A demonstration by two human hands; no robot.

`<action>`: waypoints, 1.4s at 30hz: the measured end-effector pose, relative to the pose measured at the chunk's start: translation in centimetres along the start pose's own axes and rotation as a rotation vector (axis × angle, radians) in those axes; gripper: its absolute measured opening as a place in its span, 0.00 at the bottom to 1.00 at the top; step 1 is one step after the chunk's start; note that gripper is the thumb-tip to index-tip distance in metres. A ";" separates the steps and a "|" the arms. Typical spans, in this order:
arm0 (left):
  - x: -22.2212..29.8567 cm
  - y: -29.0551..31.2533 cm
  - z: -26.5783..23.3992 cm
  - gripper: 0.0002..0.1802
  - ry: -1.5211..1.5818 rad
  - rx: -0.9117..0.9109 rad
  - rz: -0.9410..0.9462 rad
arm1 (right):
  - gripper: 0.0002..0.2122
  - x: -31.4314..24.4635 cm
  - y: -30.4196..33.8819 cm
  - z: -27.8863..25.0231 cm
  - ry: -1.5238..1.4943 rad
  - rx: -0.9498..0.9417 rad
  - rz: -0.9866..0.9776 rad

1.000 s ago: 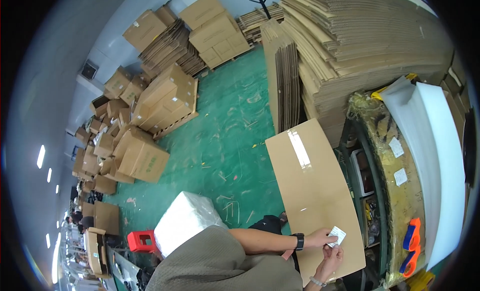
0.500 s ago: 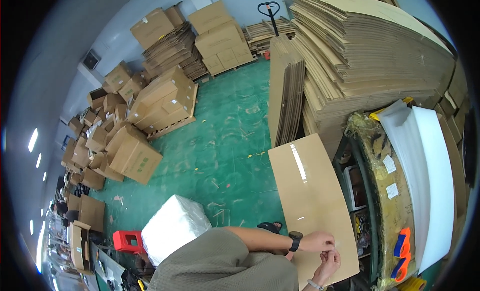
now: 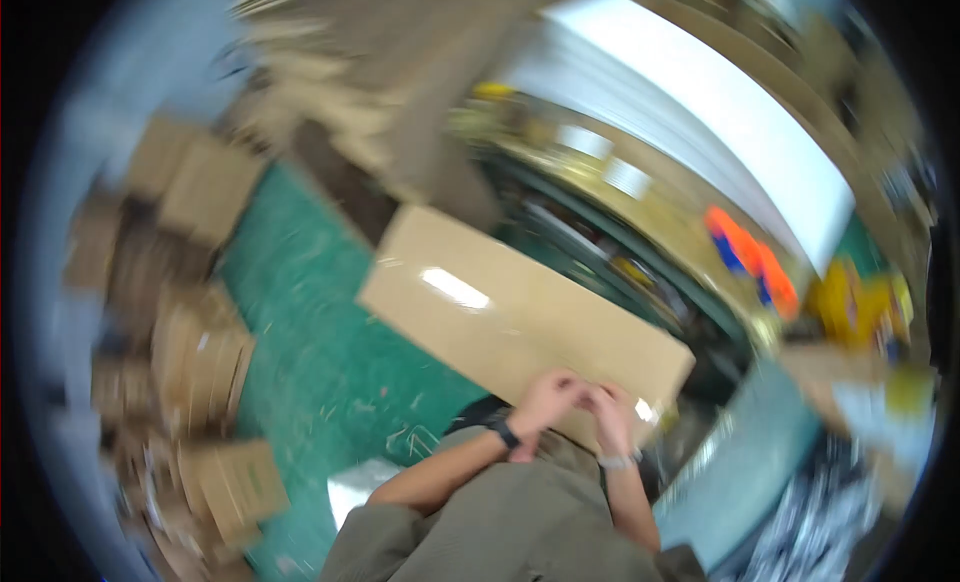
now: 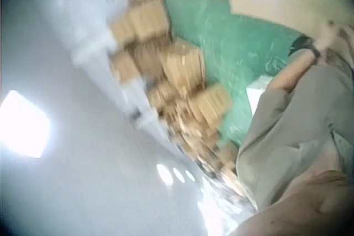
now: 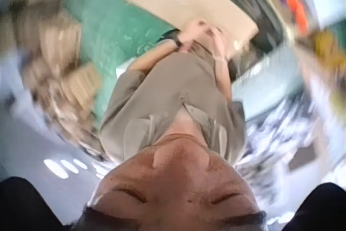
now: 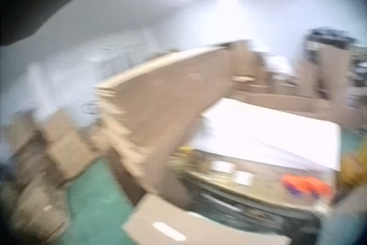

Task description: The recorder is seen packing bicycle saddles into cardboard boxes, placing foam sheets, sealing the boxes with a tape dispenser, and applying labels.

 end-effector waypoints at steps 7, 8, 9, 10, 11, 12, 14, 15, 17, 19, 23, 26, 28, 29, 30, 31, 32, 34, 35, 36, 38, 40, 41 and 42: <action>1.9 0.5 2.0 0.10 0.001 -0.112 -0.070 | 0.02 1.5 0.4 -1.7 -0.256 0.015 0.023; 1.7 0.5 2.8 0.10 -0.013 -0.139 -0.091 | 0.02 1.6 0.8 -2.5 -0.284 0.039 0.029; 1.8 0.3 3.4 0.11 -0.043 -0.161 -0.074 | 0.02 1.4 1.2 -3.1 -0.340 0.052 0.003; 1.8 0.1 4.0 0.11 -0.073 -0.178 -0.054 | 0.03 1.1 1.5 -3.6 -0.393 0.059 -0.023; 1.6 -0.1 4.6 0.12 -0.079 -0.208 -0.044 | 0.04 0.9 1.9 -4.2 -0.410 0.060 -0.056; 1.5 -0.1 4.9 0.12 -0.094 -0.219 -0.056 | 0.04 1.1 2.2 -4.5 -0.430 0.067 -0.051; 1.6 0.0 6.1 0.11 -0.077 -0.282 -0.054 | 0.02 1.5 2.7 -5.6 -0.470 0.100 -0.069; 1.5 0.0 6.5 0.11 -0.089 -0.294 -0.062 | 0.01 1.7 3.0 -6.0 -0.482 0.106 -0.076; 1.7 0.3 7.3 0.11 -0.062 -0.349 -0.060 | 0.02 1.9 3.4 -6.6 -0.490 0.088 -0.070; 1.6 0.4 8.2 0.10 -0.028 -0.378 -0.125 | 0.02 2.0 4.0 -7.3 -0.496 0.074 -0.070; -0.3 0.2 9.4 0.09 0.028 -0.454 -0.314 | 0.04 3.4 4.5 -8.0 -0.425 0.045 -0.025; -0.3 0.4 10.3 0.08 0.061 -0.484 -0.380 | 0.06 3.7 5.1 -8.7 -0.493 -0.033 -0.028; -1.1 0.5 11.0 0.08 0.027 -0.524 -0.383 | 0.05 3.7 5.6 -9.5 -0.490 -0.024 -0.015; -1.3 0.6 11.3 0.09 -0.059 -0.550 -0.365 | 0.05 4.3 5.5 -10.0 -0.500 -0.018 -0.017; -1.5 0.6 11.5 0.10 -0.144 -0.573 -0.346 | 0.05 5.4 5.1 -10.8 -0.494 0.005 -0.020; -1.9 0.5 11.3 0.10 -0.151 -0.574 -0.353 | 0.05 6.6 4.9 -11.4 -0.486 0.025 -0.018; -2.0 0.1 11.1 0.11 -0.251 -0.565 -0.301 | 0.05 7.3 5.0 -13.4 -0.540 0.117 -0.025; -1.9 -0.3 10.5 0.11 -0.356 -0.548 -0.253 | 0.04 9.4 4.7 -19.9 -0.583 0.377 -0.103; -1.4 -0.9 10.2 0.11 -0.307 -0.484 -0.246 | 0.06 12.3 3.6 -25.0 -0.375 0.516 -0.282; -0.7 -1.6 9.1 0.11 -0.271 -0.386 -0.243 | 0.08 14.6 2.6 -27.4 -0.874 0.503 -0.095; 0.2 -1.9 7.9 0.11 -0.299 -0.376 -0.201 | 0.06 18.9 -0.1 -33.5 -1.025 0.665 -0.109; 0.4 -1.9 7.0 0.12 -0.371 -0.412 -0.190 | 0.06 24.5 -3.6 -38.7 -1.234 0.739 -0.063; 0.3 -1.7 6.5 0.12 -0.390 -0.384 -0.194 | 0.08 26.9 -4.7 -40.4 -1.202 0.848 0.004; -0.3 -1.6 7.1 0.12 -0.379 -0.401 -0.225 | 0.10 31.7 -5.6 -43.8 -1.352 0.752 -0.113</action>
Point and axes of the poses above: each hand's wrist, its own y-axis away from the middle knuckle, its own z-axis out of the palm, x = y × z, the point moved 8 cm from there along -y, towards the middle knuckle, and after that the axes turned 5 degrees about z, right-handed, at the moved point
